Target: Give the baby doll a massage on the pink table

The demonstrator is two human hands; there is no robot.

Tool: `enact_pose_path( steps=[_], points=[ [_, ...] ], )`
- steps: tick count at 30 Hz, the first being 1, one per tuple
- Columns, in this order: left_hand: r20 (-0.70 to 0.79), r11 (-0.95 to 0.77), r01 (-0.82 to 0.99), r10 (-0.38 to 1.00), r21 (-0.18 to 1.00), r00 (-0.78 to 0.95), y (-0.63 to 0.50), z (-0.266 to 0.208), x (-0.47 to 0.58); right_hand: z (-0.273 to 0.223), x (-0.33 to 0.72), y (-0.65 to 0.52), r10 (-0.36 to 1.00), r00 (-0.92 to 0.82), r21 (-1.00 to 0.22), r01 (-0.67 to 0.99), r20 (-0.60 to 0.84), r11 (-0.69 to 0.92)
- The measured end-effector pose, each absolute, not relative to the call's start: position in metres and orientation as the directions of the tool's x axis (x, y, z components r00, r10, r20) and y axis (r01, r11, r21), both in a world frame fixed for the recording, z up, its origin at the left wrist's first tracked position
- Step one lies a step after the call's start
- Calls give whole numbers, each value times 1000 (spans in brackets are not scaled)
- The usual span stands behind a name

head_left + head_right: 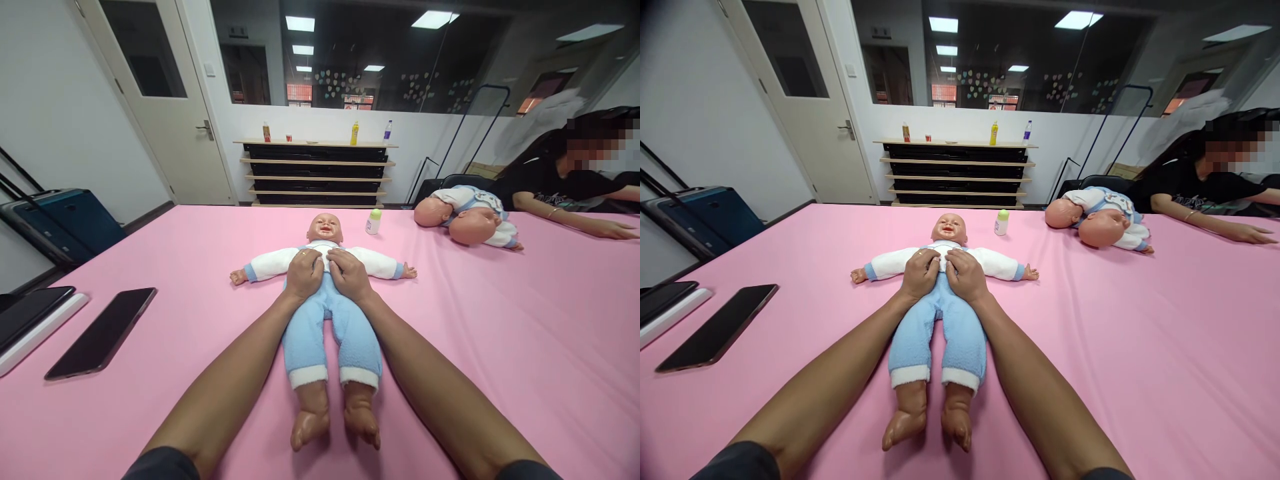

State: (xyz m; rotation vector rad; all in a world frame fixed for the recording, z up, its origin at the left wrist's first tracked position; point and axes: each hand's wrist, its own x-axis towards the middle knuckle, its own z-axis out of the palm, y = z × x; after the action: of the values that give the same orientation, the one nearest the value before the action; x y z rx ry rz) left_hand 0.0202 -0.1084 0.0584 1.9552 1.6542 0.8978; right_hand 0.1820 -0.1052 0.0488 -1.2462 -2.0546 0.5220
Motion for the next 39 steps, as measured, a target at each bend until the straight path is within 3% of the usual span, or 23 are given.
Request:
enact_pose_path(
  steps=[12,22,24,29,39],
  points=[
    [96,-111,707,993,698,62,-100,44,20,40,182,-101,974,-179,-671,706,142,227],
    [96,56,763,983,644,-154,-101,45,19,49,181,-105,994,-18,-648,757,107,83],
    [152,19,764,977,645,-152,-104,49,19,50,181,-106,983,-32,-644,751,180,142],
    [194,-188,692,979,697,70,-108,55,19,49,182,-105,894,-298,-638,626,336,449],
    [104,-101,687,994,720,37,-101,46,20,41,182,-102,974,-160,-680,696,164,229]
  ],
)
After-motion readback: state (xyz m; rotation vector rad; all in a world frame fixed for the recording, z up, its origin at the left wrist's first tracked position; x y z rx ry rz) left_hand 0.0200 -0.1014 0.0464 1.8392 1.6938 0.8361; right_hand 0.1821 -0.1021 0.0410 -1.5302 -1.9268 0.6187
